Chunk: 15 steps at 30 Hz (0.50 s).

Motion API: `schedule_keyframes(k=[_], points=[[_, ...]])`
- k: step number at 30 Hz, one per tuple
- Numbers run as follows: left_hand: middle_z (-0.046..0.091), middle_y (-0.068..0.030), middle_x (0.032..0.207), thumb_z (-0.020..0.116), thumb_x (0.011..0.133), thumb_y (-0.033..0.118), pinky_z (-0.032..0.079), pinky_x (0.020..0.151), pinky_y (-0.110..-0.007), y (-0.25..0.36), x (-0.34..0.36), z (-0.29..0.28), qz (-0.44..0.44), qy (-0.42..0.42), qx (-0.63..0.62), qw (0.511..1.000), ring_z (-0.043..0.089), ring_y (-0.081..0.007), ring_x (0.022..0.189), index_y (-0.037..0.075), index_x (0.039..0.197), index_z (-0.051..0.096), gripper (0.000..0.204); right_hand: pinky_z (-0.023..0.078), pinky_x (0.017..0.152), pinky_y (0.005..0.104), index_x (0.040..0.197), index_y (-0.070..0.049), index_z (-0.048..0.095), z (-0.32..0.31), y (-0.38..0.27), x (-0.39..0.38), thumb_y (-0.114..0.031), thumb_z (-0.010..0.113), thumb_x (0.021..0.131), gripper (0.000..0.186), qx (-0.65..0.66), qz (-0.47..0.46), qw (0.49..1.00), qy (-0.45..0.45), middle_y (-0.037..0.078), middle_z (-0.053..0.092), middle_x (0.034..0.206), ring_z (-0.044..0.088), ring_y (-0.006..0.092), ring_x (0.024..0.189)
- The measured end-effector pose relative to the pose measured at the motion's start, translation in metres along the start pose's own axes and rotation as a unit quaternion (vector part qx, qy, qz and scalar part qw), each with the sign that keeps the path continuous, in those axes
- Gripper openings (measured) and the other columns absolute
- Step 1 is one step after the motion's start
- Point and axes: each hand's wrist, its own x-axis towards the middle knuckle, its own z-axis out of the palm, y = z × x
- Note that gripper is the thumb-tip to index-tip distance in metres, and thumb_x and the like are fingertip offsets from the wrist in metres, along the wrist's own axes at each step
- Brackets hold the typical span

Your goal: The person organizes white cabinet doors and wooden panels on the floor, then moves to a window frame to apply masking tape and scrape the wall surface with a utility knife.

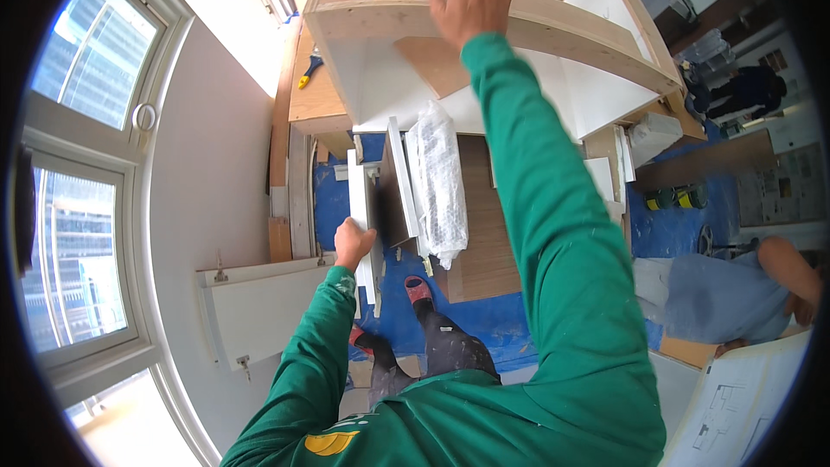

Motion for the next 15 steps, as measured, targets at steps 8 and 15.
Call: schedule_keyframes(k=[8,15], points=[[0.072,-0.0299,0.096,0.074,0.073,0.024,0.057,0.088,-0.051,-0.003,0.001,0.005,0.007,0.004,-0.010,1.000,0.070,-0.0475,0.094,-0.006,0.094,0.066,0.038,0.052,0.098,0.0501,0.121,-0.013,0.075,0.009,-0.020,0.024,-0.065,0.047,0.097,0.064,0.035,0.127,0.957,-0.259,0.018,0.074,0.117,0.067,0.0397,0.114],[0.072,-0.0303,0.095,0.072,0.073,0.023,0.057,0.088,-0.051,0.013,-0.003,0.012,0.004,-0.006,0.001,1.000,0.071,-0.0473,0.092,-0.007,0.093,0.066,0.037,0.045,0.105,0.0489,0.116,-0.006,0.074,0.009,-0.028,0.031,-0.048,0.057,0.094,0.051,0.036,0.119,0.977,-0.175,0.020,0.072,0.123,0.064,0.0351,0.118]])
